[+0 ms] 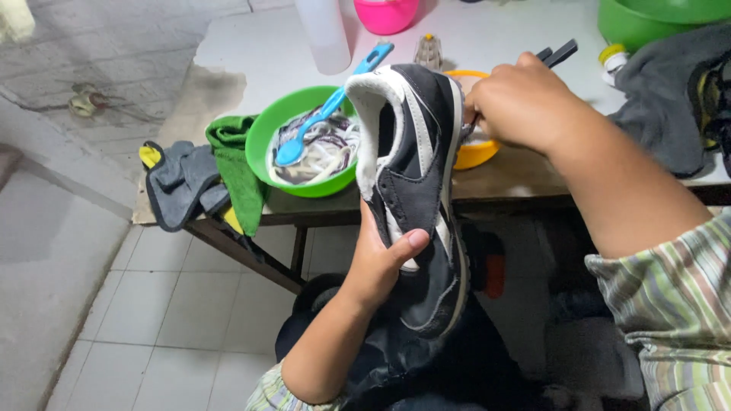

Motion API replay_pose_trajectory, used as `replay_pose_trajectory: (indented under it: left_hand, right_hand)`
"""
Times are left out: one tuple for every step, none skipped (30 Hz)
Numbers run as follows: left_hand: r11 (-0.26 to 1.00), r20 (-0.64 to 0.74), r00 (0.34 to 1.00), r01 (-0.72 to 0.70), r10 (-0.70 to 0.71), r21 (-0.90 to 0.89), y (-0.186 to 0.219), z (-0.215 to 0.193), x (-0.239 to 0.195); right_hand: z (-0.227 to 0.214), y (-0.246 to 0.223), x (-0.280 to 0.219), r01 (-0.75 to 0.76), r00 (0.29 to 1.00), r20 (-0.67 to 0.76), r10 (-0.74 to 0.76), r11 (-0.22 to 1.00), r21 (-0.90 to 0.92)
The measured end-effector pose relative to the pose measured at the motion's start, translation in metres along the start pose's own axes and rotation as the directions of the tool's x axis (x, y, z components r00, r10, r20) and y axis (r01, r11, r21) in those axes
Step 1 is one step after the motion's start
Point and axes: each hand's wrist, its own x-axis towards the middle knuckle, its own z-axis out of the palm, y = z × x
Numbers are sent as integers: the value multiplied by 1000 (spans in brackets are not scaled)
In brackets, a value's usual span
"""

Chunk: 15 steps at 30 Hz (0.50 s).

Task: The person scrubs a black and white sneaker with a brush, then wipes it with a yellow cloth. The person holds the shoe on their lap while cleaning and briefly dips the brush into a green bowl of soapy water.

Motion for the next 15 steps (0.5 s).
replay_pose_trajectory:
  left_hand:
    - [1000, 3, 1000, -4, 4, 1, 0, 1, 2]
    - [1000, 5, 1000, 8, -7, -14, -1, 3, 4]
    - [999, 6, 1000, 19, -19, -28, -2, 5, 6]
    - [999, 8, 1000, 18, -18, -28, -2, 6, 7]
    - [1000, 21, 1000, 24, -23, -20, -2, 7, 8]
    - [999, 37, 999, 32, -31, -13, -2, 9, 9]
    - [999, 41, 999, 32, -32, -12, -3, 9, 10]
    - [1000, 43, 999, 22, -23, 2, -4, 10, 11]
    - [1000, 45, 999, 12, -13, 16, -5, 11, 12]
    - [1000, 48, 999, 13, -14, 16, -5, 12, 13]
    - [1000, 46, 999, 23, -23, -7, -6, 13, 14]
    - [999, 43, 999, 33, -32, -30, -6, 14, 14]
    - [999, 44, 999, 34, -33, -31, -7, 13, 14]
    - [998, 42, 998, 49, -48, -34, -8, 13, 14]
    - [997, 41, 997, 64, -62, -37, -10, 12, 14]
  right_hand:
    - [-3, -2, -6, -3, 1000, -4, 3, 1000, -1]
    - [-5, -4, -11, 13, 1000, 26, -15, 999, 44]
    - [-8, -6, -16, 29, 998, 56, -34, 996, 89]
    - [0, -2, -12, 27, 998, 54, -32, 996, 89]
    - [8, 2, -9, 37, 998, -59, -34, 998, 51]
    - [17, 6, -6, 39, 985, -170, -36, 999, 14]
    - [15, 5, -5, 34, 985, -170, -31, 999, 16]
    - [13, 5, -5, 40, 992, -117, -42, 999, -17]
    - [11, 5, -5, 48, 997, -62, -51, 998, -50]
    - [14, 7, -2, 46, 997, -62, -49, 998, -50]
    - [17, 10, 1, 30, 998, -52, -34, 996, -82]
    - [20, 11, 4, 16, 999, -41, -21, 993, -114]
    - [13, 13, -4, 15, 999, -40, -20, 993, -114]
    - [6, 14, -11, 23, 994, -107, -26, 999, -38]
    - [-1, 14, -19, 34, 985, -173, -27, 999, 38]
